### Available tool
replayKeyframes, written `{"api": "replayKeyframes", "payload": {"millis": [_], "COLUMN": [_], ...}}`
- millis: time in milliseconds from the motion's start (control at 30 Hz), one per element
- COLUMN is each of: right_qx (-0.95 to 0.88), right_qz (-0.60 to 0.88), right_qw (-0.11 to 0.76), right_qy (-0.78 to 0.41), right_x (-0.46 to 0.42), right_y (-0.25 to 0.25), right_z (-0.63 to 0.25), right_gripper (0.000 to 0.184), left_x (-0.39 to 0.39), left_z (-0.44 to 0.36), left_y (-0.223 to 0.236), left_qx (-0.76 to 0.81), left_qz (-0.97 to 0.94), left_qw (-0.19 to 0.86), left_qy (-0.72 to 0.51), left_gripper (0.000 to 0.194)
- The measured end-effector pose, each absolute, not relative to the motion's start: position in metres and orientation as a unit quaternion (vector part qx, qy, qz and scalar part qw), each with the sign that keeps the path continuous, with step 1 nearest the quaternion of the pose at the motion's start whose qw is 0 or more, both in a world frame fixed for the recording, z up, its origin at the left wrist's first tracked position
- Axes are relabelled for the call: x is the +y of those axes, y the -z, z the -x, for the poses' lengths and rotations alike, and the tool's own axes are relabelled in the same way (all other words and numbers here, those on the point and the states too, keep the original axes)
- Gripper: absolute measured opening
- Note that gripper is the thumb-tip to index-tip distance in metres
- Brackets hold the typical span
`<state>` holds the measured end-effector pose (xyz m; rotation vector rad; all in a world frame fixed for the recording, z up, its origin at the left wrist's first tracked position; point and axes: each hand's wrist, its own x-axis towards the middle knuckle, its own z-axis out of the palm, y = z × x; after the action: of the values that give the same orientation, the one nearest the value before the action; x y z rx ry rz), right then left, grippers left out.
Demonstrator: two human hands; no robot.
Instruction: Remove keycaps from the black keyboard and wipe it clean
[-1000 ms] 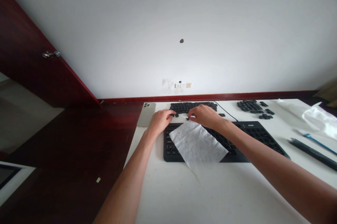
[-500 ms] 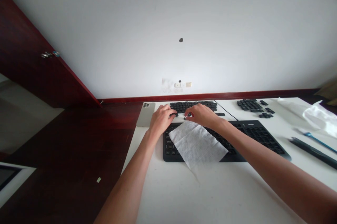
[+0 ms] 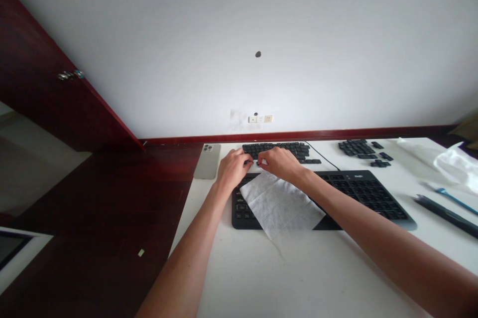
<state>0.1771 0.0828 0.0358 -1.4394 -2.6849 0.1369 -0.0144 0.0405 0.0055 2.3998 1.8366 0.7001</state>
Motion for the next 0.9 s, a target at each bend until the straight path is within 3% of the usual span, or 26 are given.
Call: {"api": "replayKeyframes", "payload": {"millis": [267,900], "right_qx": [-0.873,-0.873], "right_qz": [0.480,0.483], "right_qw": [0.080,0.044], "right_qy": [-0.043,-0.053], "right_x": [0.090,0.091], "right_y": [-0.044,-0.041], "right_z": [-0.191,-0.199], "right_gripper": [0.021,0.026], "left_x": [0.039,0.043], "left_z": [0.015,0.013], "left_y": [-0.006,-0.002], "left_qx": [0.590,0.583], "left_qz": [-0.772,-0.766], "left_qw": [0.025,0.026], "left_qy": [-0.236,-0.269], "left_gripper": [0.012,0.005]}}
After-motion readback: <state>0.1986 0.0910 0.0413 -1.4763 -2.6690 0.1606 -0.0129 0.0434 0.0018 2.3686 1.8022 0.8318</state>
